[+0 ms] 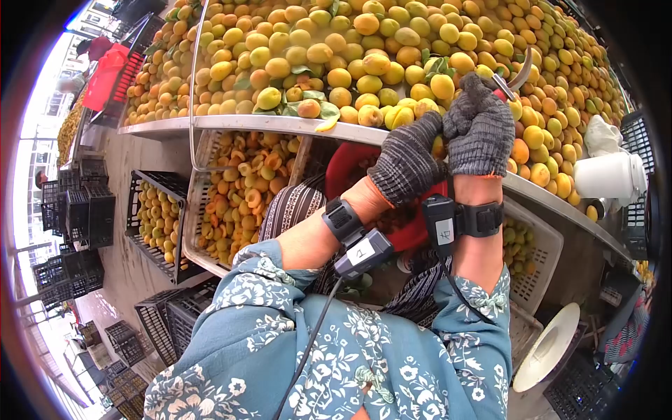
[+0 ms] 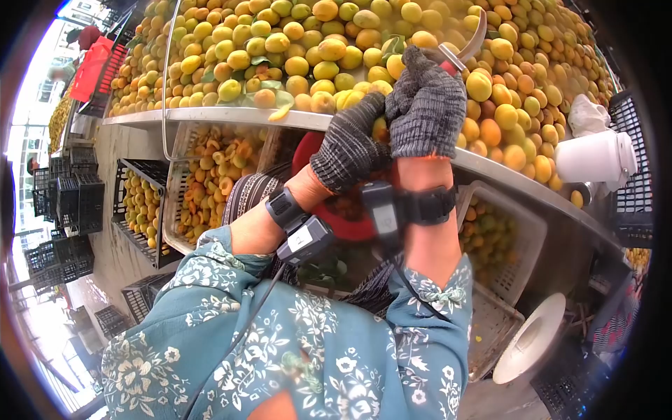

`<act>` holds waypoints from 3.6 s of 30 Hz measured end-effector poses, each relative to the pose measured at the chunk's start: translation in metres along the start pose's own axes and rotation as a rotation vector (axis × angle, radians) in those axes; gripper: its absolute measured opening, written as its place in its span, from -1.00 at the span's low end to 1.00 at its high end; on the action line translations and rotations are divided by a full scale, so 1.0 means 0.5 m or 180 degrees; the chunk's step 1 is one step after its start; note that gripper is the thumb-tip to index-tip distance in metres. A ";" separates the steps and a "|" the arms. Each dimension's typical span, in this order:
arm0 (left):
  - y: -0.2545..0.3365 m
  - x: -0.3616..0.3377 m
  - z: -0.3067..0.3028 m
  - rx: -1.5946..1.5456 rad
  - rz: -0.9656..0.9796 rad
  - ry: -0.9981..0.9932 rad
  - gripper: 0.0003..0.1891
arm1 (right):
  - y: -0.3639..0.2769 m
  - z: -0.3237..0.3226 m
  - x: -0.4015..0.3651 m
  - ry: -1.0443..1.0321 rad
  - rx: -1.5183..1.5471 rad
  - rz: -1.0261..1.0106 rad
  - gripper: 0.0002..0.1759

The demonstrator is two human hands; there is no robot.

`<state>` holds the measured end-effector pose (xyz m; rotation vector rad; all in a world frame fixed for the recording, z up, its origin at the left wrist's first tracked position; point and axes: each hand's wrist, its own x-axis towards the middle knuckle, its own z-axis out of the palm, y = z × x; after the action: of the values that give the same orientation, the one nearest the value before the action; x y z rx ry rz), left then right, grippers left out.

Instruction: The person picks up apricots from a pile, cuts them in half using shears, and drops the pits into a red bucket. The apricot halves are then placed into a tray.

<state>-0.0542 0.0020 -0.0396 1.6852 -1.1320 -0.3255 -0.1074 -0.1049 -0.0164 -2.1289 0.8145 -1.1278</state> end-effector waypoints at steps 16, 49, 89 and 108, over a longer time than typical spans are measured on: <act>-0.025 0.012 -0.034 -0.0348 0.0277 0.0404 -0.47 | 0.006 -0.053 0.024 -0.0276 0.4257 0.2063 -0.80; -0.008 0.029 -0.089 -0.0868 -0.0505 0.0251 -0.56 | -0.059 -0.013 -0.012 -0.1050 0.2668 0.1969 -0.82; -0.328 -0.276 -0.549 -0.0656 -0.2344 0.0414 -0.85 | 0.188 -0.456 -0.259 0.0221 0.1271 0.2878 -0.90; 0.007 -0.041 -0.304 -0.1509 -0.1482 -0.0157 -0.78 | 0.060 -0.254 -0.026 -0.0857 -0.1162 0.1503 -0.59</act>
<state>0.0362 0.1092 0.0226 1.4958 -0.6146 -0.8612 -0.2293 -0.1413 0.0143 -2.1385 1.3774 -0.4633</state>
